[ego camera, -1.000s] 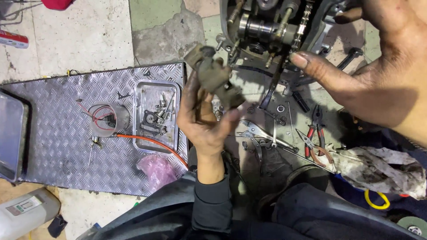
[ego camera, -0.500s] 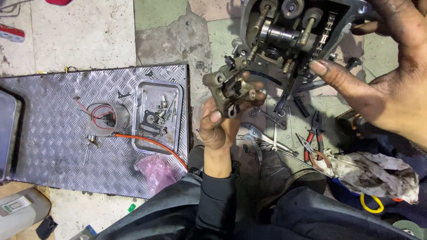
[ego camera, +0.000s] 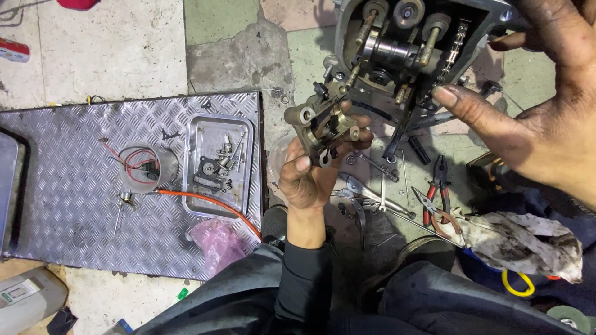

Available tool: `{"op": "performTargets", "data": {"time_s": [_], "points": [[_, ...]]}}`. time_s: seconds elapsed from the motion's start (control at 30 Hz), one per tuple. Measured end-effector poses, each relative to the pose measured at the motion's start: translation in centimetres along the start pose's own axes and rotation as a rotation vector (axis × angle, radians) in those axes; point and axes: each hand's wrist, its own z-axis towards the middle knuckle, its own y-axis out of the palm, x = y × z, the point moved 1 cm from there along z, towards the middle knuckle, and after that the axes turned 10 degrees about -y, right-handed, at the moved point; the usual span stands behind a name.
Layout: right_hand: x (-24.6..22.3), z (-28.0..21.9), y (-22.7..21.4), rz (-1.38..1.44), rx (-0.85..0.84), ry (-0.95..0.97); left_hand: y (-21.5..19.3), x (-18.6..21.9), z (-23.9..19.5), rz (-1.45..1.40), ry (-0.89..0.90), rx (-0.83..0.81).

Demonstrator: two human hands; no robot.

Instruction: Disassembling and inspecting the rocker arm assembly and timing chain of a motorcycle engine.

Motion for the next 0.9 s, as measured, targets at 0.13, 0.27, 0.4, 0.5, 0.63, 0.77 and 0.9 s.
{"op": "performTargets", "data": {"time_s": [0.13,0.27,0.4,0.5,0.63,0.77,0.9], "points": [[-0.5,0.6,-0.2,-0.005,-0.006,0.000,0.2,0.3,0.2,0.035,-0.040,-0.006],[-0.7,1.0,-0.3,0.016,0.004,0.010,-0.1,0.0,0.2,0.070,-0.020,-0.046],[-0.6,0.6,-0.3,-0.002,0.017,-0.023,0.2,-0.1,0.4,0.129,0.037,-0.030],[-0.5,0.6,-0.2,0.023,0.039,-0.024,0.4,-0.2,0.5,0.158,0.052,-0.010],[-0.5,0.5,-0.2,0.002,0.030,-0.007,0.3,-0.4,0.6,0.155,0.068,-0.051],[0.0,0.5,-0.1,0.003,0.017,-0.046,0.1,-0.7,0.6,0.107,0.046,-0.061],[-0.2,0.5,0.0,0.007,0.031,-0.020,0.0,-0.7,0.6,0.069,0.024,-0.049]]}}
